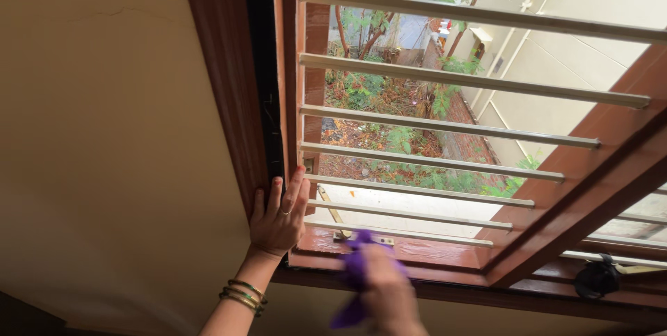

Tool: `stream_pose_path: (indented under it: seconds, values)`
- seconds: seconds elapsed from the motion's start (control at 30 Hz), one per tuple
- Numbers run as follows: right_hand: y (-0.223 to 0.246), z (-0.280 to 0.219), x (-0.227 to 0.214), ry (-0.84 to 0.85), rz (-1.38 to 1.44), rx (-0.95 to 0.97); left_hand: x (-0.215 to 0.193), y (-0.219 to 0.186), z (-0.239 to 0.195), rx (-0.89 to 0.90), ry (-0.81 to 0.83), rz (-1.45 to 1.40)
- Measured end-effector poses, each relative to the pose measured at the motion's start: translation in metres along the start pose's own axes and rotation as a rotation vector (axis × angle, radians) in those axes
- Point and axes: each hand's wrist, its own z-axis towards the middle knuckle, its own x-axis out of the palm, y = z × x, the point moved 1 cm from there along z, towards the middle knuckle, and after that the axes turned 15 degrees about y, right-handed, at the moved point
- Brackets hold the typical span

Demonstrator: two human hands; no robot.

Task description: The person wipes a dark plastic chair with a purple cloth, then moves to a window to clean the wooden frame and metal security bars. The person uses the cloth to wipe the chair legs, seat, and backrest, followed by the window frame and horizontal bars.

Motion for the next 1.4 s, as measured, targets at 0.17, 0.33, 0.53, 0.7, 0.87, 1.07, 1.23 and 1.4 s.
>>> stream_pose_path:
  seconds: [0.17, 0.33, 0.53, 0.7, 0.87, 1.07, 1.23, 1.4]
  values:
    - [0.08, 0.068, 0.065, 0.188, -0.341, -0.238, -0.004, 0.001, 0.0, 0.031, 0.018, -0.025]
    - [0.078, 0.105, 0.067, 0.708, -0.064, 0.054, -0.004, 0.002, -0.001, 0.025, 0.012, 0.001]
    - [0.05, 0.047, 0.039, 0.097, -0.187, -0.374, -0.005, 0.007, -0.001, 0.04, 0.001, 0.012]
    - [-0.064, -0.02, -0.002, 0.049, -0.309, 0.074, -0.002, 0.004, -0.002, 0.047, -0.017, 0.012]
    - [-0.064, -0.005, 0.005, 0.122, -0.392, 0.536, 0.001, 0.003, -0.004, 0.038, 0.008, 0.011]
    - [0.092, 0.033, 0.112, 0.024, -0.434, -0.157, -0.015, 0.006, 0.001, 0.07, 0.087, -0.082]
    - [0.083, 0.044, 0.09, 0.271, -0.442, -0.072, -0.047, 0.029, -0.016, 0.146, 0.181, -0.533]
    - [0.069, 0.061, 0.048, 0.37, -0.261, 0.437, -0.069, 0.061, -0.06, 0.093, 0.164, -0.65]
